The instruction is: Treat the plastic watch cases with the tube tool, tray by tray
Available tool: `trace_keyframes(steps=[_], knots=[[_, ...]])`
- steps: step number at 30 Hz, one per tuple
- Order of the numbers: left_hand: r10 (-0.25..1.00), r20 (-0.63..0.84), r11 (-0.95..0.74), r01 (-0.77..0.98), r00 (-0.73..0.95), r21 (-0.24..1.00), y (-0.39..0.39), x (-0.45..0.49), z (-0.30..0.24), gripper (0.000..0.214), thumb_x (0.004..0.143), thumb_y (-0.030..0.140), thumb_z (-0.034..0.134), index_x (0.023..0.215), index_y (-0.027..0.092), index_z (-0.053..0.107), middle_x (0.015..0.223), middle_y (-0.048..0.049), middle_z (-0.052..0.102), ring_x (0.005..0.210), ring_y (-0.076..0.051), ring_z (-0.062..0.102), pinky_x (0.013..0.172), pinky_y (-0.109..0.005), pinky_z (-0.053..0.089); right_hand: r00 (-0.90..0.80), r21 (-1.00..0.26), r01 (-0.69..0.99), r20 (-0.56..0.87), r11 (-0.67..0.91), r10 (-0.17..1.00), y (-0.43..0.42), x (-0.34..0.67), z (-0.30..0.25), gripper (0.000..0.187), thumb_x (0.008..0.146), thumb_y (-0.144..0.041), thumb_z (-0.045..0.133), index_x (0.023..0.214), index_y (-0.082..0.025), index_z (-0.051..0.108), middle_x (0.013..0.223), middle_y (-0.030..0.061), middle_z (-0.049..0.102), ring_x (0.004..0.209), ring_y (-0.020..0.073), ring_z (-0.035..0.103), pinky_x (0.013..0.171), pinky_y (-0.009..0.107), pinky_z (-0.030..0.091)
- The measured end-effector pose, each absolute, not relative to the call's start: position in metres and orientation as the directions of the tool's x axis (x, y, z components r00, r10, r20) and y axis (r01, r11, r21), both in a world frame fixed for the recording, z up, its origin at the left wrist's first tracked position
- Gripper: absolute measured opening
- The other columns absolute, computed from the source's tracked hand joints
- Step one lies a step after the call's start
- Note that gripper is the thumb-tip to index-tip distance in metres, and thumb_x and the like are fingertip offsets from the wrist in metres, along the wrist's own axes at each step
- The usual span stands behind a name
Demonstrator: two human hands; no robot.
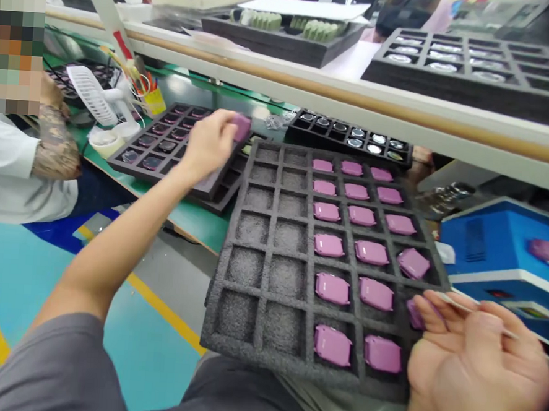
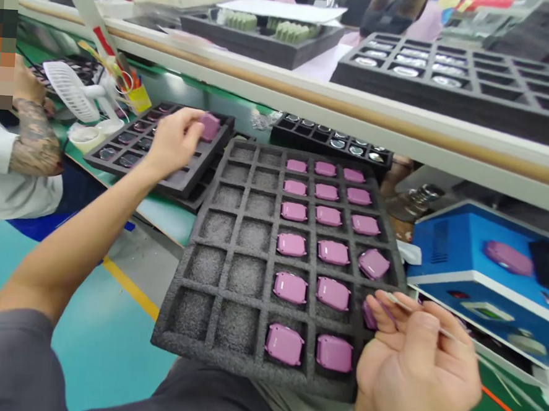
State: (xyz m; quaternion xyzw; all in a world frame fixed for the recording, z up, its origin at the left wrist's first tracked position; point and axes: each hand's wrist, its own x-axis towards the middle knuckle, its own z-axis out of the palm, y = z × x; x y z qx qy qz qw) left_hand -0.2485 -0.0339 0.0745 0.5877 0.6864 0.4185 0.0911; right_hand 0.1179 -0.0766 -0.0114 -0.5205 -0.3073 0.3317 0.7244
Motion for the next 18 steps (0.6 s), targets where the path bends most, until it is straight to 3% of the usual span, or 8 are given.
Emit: trace_keyframes(steps=[3,5,8,11,18], knots=[[0.903,0.427,-0.353,0.658,0.054,0.665,-0.039,-0.148,0.063,0.026,0.098,0.018,0.055,0.116,0.015,0.073,0.116,-0.0035,0.077,0.105,-0.016,0.068,0.097,-0.027,0.048,0.594,-0.935,-0.152,0.172,0.319,0.786,-0.078,0.119,-0.014,0.022,0.068,-0.042,0.085,0.082,-0.029,0.073,0.076,0.0022,0.069,0.063,0.0195,0.067,0.076,0.049,0.063],[0.903,0.358,-0.429,0.493,0.236,0.757,-0.039,-0.089,0.050,0.022,0.094,0.015,0.057,0.107,0.013,0.074,0.099,-0.0055,0.079,0.089,-0.017,0.071,0.081,-0.027,0.053,0.579,-0.914,-0.161,0.217,0.371,0.786,-0.079,0.120,-0.015,0.023,0.077,-0.040,0.084,0.088,-0.026,0.071,0.080,0.0007,0.071,0.068,0.0172,0.071,0.070,0.038,0.064],[0.925,0.156,-0.253,0.256,0.348,0.933,-0.038,-0.035,0.036,0.017,0.091,0.015,0.058,0.101,0.011,0.072,0.086,-0.0074,0.078,0.076,-0.018,0.073,0.068,-0.027,0.055,0.606,-0.882,-0.169,0.259,0.440,0.752,-0.077,0.122,-0.017,0.021,0.087,-0.039,0.078,0.092,-0.021,0.067,0.087,-0.0003,0.074,0.076,0.0151,0.075,0.074,0.031,0.065],[0.930,-0.013,-0.033,0.117,0.368,0.993,-0.032,-0.021,0.031,0.017,0.089,0.020,0.065,0.102,0.010,0.070,0.090,-0.0089,0.079,0.077,-0.018,0.075,0.067,-0.026,0.058,0.597,-0.872,-0.153,0.292,0.464,0.747,-0.072,0.124,-0.022,0.017,0.094,-0.036,0.072,0.096,-0.020,0.068,0.094,0.0017,0.077,0.086,0.0160,0.077,0.083,0.034,0.066],[0.930,-0.037,0.017,0.059,0.365,0.998,-0.033,-0.020,0.029,0.030,0.081,0.029,0.080,0.104,0.011,0.073,0.100,-0.0095,0.081,0.084,-0.017,0.076,0.078,-0.026,0.061,0.524,-0.850,-0.183,0.340,0.494,0.781,-0.072,0.128,-0.030,0.009,0.098,-0.030,0.068,0.100,-0.022,0.072,0.101,0.0036,0.081,0.093,0.0181,0.079,0.090,0.036,0.067]])
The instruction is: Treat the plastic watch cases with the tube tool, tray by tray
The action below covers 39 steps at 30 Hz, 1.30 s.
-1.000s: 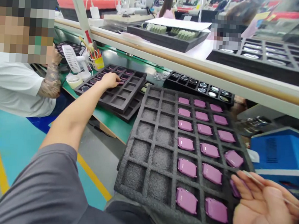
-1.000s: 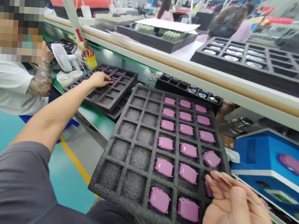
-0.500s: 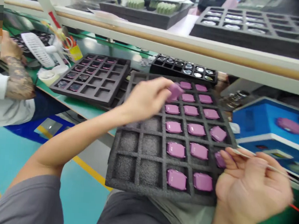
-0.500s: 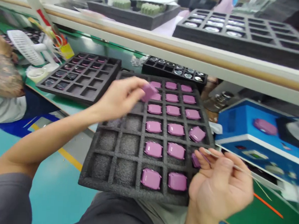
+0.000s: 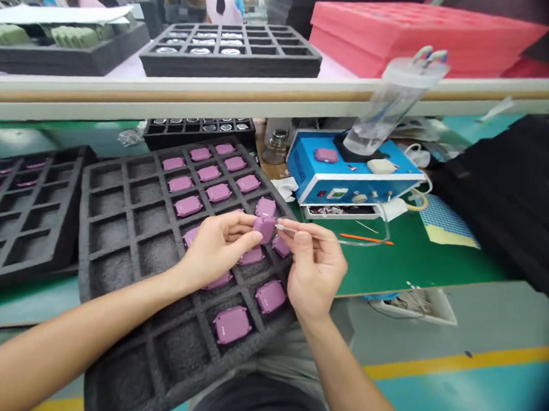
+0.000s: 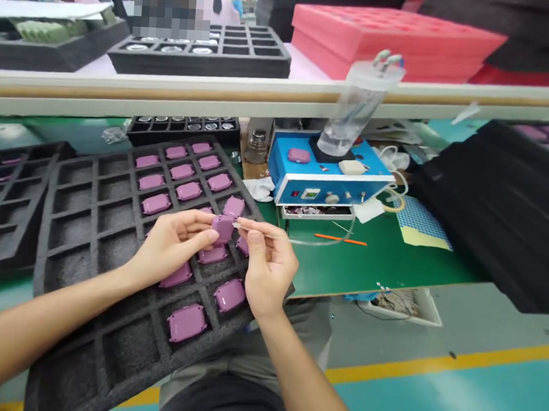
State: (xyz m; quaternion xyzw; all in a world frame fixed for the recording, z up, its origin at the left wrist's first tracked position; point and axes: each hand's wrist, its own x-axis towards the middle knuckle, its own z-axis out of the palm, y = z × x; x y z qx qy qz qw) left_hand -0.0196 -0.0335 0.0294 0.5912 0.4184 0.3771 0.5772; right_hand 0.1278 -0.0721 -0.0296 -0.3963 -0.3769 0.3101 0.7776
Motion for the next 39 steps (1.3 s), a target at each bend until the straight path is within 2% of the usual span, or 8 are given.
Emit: trace_keyframes(steps=[12,23,33,39], knots=[[0.933,-0.044,0.003,0.115,0.356,0.993,-0.0349,-0.0186,0.0283,0.030,0.081,0.030,0.082,0.104,0.013,0.075,0.102,-0.0092,0.082,0.091,-0.022,0.079,0.087,-0.032,0.064,0.507,-0.874,-0.169,0.320,0.456,0.800,-0.0726,0.1272,-0.0279,0.009,0.098,-0.028,0.069,0.100,-0.022,0.074,0.103,0.0041,0.082,0.096,0.0192,0.080,0.087,0.033,0.068],[0.932,-0.058,0.024,0.099,0.358,0.995,-0.0354,-0.0186,0.0292,0.030,0.082,0.030,0.083,0.105,0.012,0.075,0.103,-0.0094,0.082,0.093,-0.022,0.079,0.088,-0.031,0.065,0.508,-0.879,-0.183,0.299,0.441,0.807,-0.0730,0.1274,-0.0264,0.008,0.098,-0.027,0.069,0.100,-0.022,0.074,0.102,0.0036,0.082,0.095,0.0180,0.080,0.085,0.031,0.069],[0.934,-0.041,0.023,0.054,0.356,0.998,-0.0349,-0.0181,0.0275,0.037,0.076,0.034,0.089,0.105,0.013,0.078,0.105,-0.0099,0.083,0.095,-0.024,0.080,0.088,-0.032,0.066,0.501,-0.877,-0.190,0.300,0.441,0.812,-0.0729,0.1277,-0.0268,0.007,0.098,-0.027,0.069,0.100,-0.022,0.074,0.103,0.0040,0.082,0.096,0.0189,0.080,0.086,0.033,0.069],[0.936,-0.016,-0.015,0.086,0.351,0.996,-0.0352,-0.0182,0.0267,0.032,0.080,0.029,0.084,0.108,0.013,0.080,0.107,-0.0093,0.083,0.094,-0.024,0.080,0.085,-0.031,0.066,0.488,-0.870,-0.204,0.307,0.449,0.817,-0.0730,0.1282,-0.0279,0.009,0.098,-0.028,0.069,0.101,-0.022,0.074,0.104,0.0048,0.081,0.098,0.0198,0.080,0.088,0.035,0.068]])
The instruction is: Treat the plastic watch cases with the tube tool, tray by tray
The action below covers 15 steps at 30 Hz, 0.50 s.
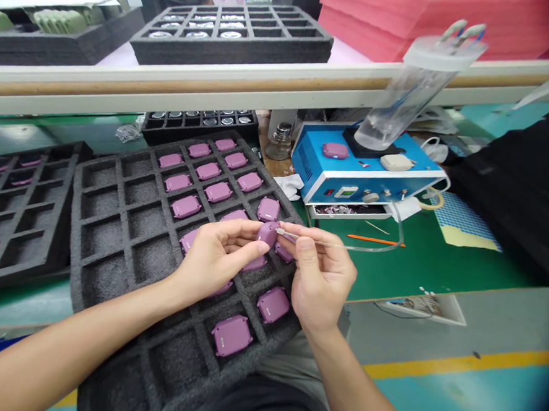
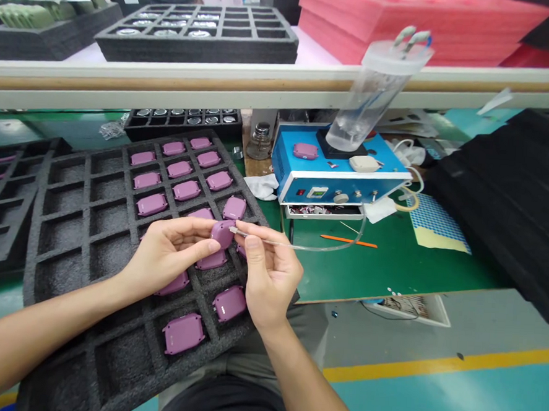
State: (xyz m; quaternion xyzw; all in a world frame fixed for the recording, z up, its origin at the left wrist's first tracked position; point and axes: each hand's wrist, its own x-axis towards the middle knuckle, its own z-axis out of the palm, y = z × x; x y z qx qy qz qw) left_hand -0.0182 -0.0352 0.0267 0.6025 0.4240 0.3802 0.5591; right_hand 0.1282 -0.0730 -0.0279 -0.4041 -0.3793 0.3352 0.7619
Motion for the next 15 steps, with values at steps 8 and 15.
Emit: trace_keyframes(steps=[8,15], knots=[[0.926,0.007,-0.038,0.073,0.379,0.997,-0.0341,-0.0197,0.0283,0.030,0.083,0.027,0.083,0.111,0.016,0.081,0.107,-0.0074,0.083,0.094,-0.022,0.080,0.085,-0.028,0.066,0.467,-0.854,-0.257,0.300,0.452,0.832,-0.0710,0.1287,-0.0283,0.008,0.097,-0.028,0.070,0.101,-0.023,0.075,0.106,0.0044,0.081,0.099,0.0195,0.079,0.088,0.034,0.068],[0.927,-0.007,-0.025,0.082,0.375,0.996,-0.0336,-0.0186,0.0315,0.031,0.082,0.031,0.083,0.109,0.017,0.082,0.105,-0.0076,0.083,0.094,-0.024,0.081,0.087,-0.032,0.067,0.461,-0.862,-0.253,0.291,0.439,0.838,-0.0687,0.1297,-0.0284,0.011,0.097,-0.031,0.070,0.101,-0.022,0.075,0.106,0.0064,0.081,0.097,0.0207,0.079,0.088,0.036,0.068]])
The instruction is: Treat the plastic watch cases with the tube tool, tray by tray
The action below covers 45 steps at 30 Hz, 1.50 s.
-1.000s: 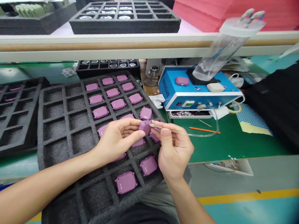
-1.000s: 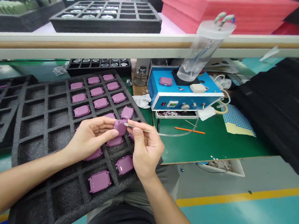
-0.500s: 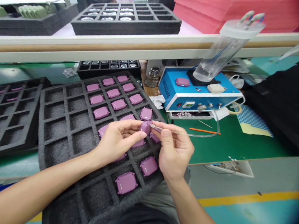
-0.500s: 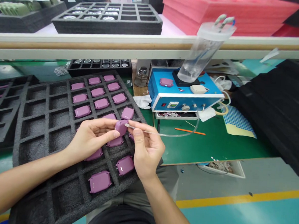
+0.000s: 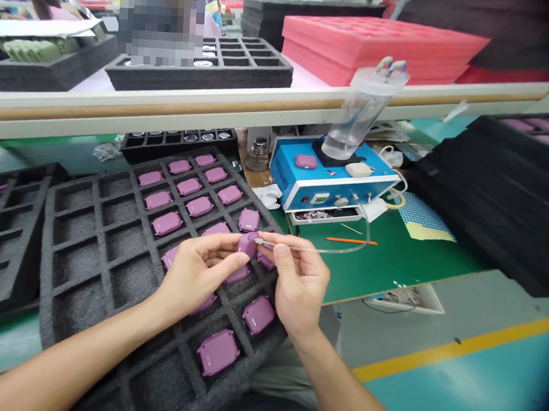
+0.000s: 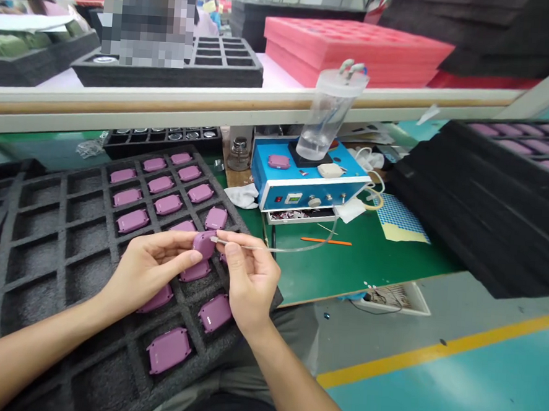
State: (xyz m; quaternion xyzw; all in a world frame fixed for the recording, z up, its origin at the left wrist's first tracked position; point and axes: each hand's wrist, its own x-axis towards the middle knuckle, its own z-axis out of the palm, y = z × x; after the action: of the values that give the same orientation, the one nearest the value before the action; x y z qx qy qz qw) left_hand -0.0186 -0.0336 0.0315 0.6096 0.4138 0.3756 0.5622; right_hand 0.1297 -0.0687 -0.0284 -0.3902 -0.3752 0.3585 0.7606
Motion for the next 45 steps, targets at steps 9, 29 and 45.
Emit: trace_keyframes(steps=[9,29,45], knots=[[0.927,-0.006,-0.028,0.086,0.374,0.996,-0.0336,-0.0190,0.0314,0.029,0.081,0.030,0.084,0.108,0.018,0.082,0.104,-0.0069,0.083,0.093,-0.023,0.081,0.086,-0.030,0.067,0.460,-0.852,-0.265,0.300,0.451,0.836,-0.0676,0.1290,-0.0286,0.010,0.097,-0.030,0.069,0.100,-0.022,0.075,0.105,0.0055,0.081,0.097,0.0201,0.079,0.088,0.035,0.069],[0.920,0.016,-0.050,0.077,0.391,0.996,-0.0330,-0.0195,0.0297,0.027,0.084,0.028,0.082,0.109,0.017,0.081,0.105,-0.0067,0.083,0.092,-0.020,0.080,0.083,-0.023,0.065,0.458,-0.855,-0.278,0.283,0.439,0.842,-0.0677,0.1297,-0.0283,0.010,0.097,-0.030,0.071,0.099,-0.022,0.076,0.104,0.0052,0.081,0.095,0.0190,0.079,0.087,0.032,0.068],[0.912,0.024,-0.062,0.081,0.408,0.995,-0.0323,-0.0205,0.0287,0.027,0.086,0.027,0.080,0.111,0.016,0.081,0.106,-0.0063,0.083,0.091,-0.018,0.080,0.081,-0.021,0.064,0.454,-0.841,-0.295,0.294,0.454,0.841,-0.0675,0.1297,-0.0278,0.008,0.097,-0.028,0.071,0.100,-0.023,0.076,0.103,0.0038,0.081,0.095,0.0174,0.079,0.088,0.030,0.068]])
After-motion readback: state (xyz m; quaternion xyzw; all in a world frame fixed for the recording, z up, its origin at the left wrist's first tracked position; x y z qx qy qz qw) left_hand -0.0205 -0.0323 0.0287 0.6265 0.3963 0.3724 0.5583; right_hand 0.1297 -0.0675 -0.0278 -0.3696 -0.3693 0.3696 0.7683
